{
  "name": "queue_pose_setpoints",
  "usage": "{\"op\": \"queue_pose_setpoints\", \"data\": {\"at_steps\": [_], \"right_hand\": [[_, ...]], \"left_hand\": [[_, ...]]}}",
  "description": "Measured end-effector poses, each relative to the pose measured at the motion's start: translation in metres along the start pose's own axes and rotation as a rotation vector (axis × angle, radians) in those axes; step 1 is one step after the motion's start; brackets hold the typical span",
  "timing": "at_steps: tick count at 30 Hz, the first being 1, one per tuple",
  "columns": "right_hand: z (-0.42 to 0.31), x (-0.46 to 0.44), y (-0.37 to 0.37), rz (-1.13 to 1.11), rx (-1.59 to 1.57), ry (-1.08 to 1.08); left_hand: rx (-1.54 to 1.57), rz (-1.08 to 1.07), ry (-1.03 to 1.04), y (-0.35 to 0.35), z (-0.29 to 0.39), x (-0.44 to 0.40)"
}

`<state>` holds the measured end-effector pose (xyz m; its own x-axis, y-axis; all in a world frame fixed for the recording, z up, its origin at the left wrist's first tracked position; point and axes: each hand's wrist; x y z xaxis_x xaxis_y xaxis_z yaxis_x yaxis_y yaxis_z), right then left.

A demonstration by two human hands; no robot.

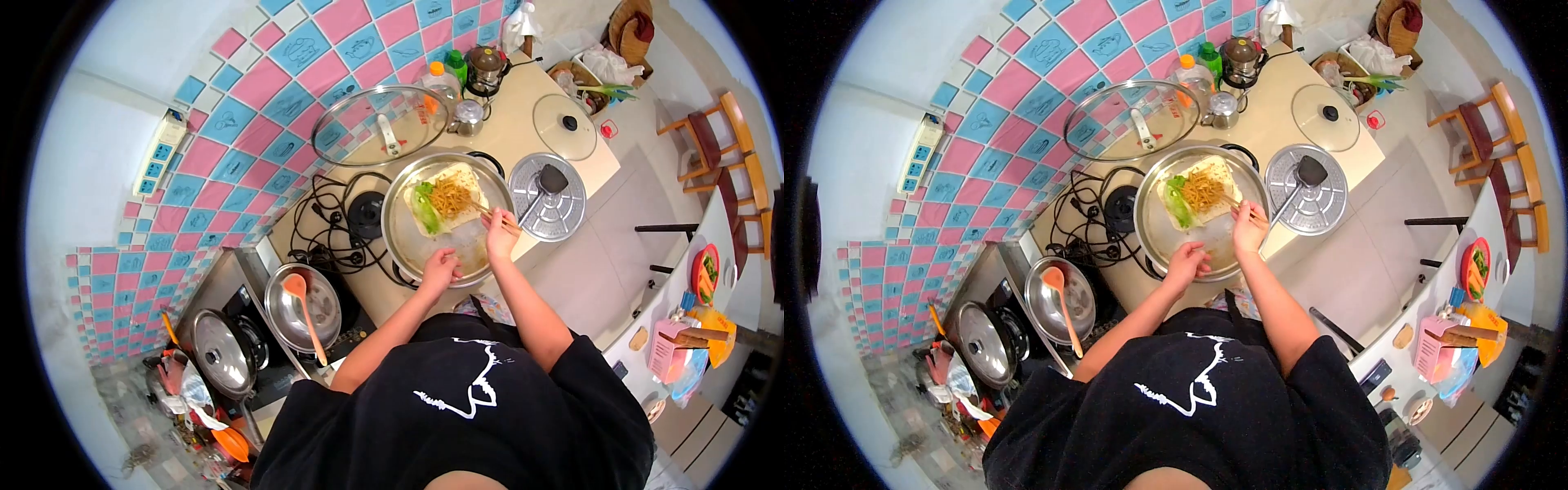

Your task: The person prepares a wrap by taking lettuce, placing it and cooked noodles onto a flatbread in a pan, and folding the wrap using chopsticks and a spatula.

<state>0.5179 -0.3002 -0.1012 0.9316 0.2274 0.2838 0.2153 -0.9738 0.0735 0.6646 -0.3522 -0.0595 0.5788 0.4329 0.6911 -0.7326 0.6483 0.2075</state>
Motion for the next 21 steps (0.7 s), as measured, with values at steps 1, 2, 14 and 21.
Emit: {"op": "queue_pose_setpoints", "data": {"at_steps": [1, 2, 14, 21], "right_hand": [[-0.004, 0.002, 0.000, -0.028, -0.014, -0.011], [-0.008, 0.005, 0.003, -0.032, -0.012, -0.012], [-0.025, 0.031, 0.033, -0.255, 0.021, -0.044], [-0.033, 0.037, 0.005, -0.202, 0.042, -0.085]], "left_hand": [[0.004, 0.002, 0.002, -0.001, 0.001, 0.000], [0.017, 0.004, 0.003, -0.001, 0.001, 0.001], [0.003, 0.050, 0.039, -0.010, 0.007, 0.008], [0.081, 0.058, 0.067, -0.020, 0.001, 0.003]]}}
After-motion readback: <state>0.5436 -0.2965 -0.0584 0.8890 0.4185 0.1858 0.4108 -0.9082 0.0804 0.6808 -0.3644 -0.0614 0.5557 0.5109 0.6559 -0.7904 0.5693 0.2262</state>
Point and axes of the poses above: each hand's wrist, its own x-axis away from the middle knuckle, its own y-axis out of the palm, z = x × y, and after that the axes turned 5 degrees about x, right-handed
